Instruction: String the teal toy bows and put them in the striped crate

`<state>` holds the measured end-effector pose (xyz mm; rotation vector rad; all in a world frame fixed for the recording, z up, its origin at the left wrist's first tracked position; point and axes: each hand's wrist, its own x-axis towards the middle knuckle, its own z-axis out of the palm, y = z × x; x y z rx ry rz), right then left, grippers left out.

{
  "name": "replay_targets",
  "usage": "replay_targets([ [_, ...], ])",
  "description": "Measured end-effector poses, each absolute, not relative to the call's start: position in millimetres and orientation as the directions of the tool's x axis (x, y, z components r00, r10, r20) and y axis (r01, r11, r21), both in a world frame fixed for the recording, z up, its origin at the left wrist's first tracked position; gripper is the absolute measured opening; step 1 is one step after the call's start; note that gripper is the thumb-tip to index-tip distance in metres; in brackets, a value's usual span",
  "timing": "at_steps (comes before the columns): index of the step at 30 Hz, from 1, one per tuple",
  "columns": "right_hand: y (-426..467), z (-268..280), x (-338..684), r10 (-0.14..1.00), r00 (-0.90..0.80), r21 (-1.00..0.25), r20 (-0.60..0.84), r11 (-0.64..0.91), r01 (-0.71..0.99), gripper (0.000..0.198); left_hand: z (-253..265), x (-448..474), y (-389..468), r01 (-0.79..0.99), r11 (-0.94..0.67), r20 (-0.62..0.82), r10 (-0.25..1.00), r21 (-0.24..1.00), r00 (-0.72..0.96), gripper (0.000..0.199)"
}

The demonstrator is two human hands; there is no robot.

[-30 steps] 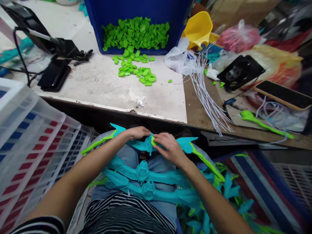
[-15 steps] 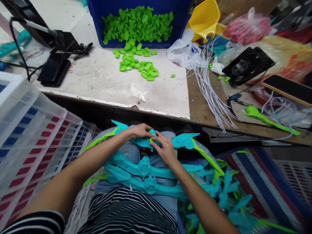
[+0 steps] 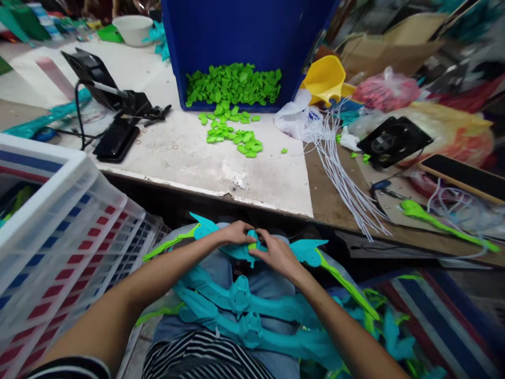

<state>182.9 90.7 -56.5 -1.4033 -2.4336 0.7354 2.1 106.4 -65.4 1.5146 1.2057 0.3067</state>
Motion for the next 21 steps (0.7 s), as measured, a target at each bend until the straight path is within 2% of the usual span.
replay_targets([
  [2,114,-36,177,0.839,-0.538,-0.435,0.087,0.518,0.737,0.017,-62,6,94,0.599,-0.005,-0.27,0.889,0.801,0.37,0.036],
  [5,176,-9,154,0.801,-0.49,-0.303,0.343,0.588,0.75,0.025,-61,15,65,0.739,-0.208,-0.079,0.94,0.64,0.333,0.039],
  [8,244,-2,120,0.807,-0.44,-0.248,0.394,0.554,0.795,0.025,-66,20,42,0.773,-0.36,-0.062,0.888,0.523,0.455,0.074],
  [9,262,-4,109,0.831,-0.406,-0.259,0.38,0.517,0.816,0.025,-68,20,39,0.774,-0.389,-0.081,0.869,0.499,0.489,0.085],
  [10,276,-6,100,0.857,-0.368,-0.276,0.361,0.475,0.835,0.026,-69,20,38,0.78,-0.405,-0.108,0.854,0.477,0.51,0.086],
  [13,298,-8,88,0.892,-0.325,-0.331,0.314,0.423,0.843,0.017,-65,15,47,0.816,-0.394,-0.177,0.847,0.422,0.501,0.059],
  [16,294,4,106,0.87,-0.41,-0.418,0.273,0.491,0.764,0.013,-50,9,63,0.807,-0.376,-0.201,0.84,0.455,0.505,0.052],
  [18,286,18,129,0.867,-0.471,-0.498,0.161,0.483,0.72,0.014,-39,4,76,0.77,-0.364,-0.215,0.818,0.524,0.533,0.047],
  [21,273,37,163,0.837,-0.531,-0.543,-0.132,0.387,0.745,0.017,-32,0,99,0.691,-0.297,-0.282,0.753,0.659,0.594,0.036],
])
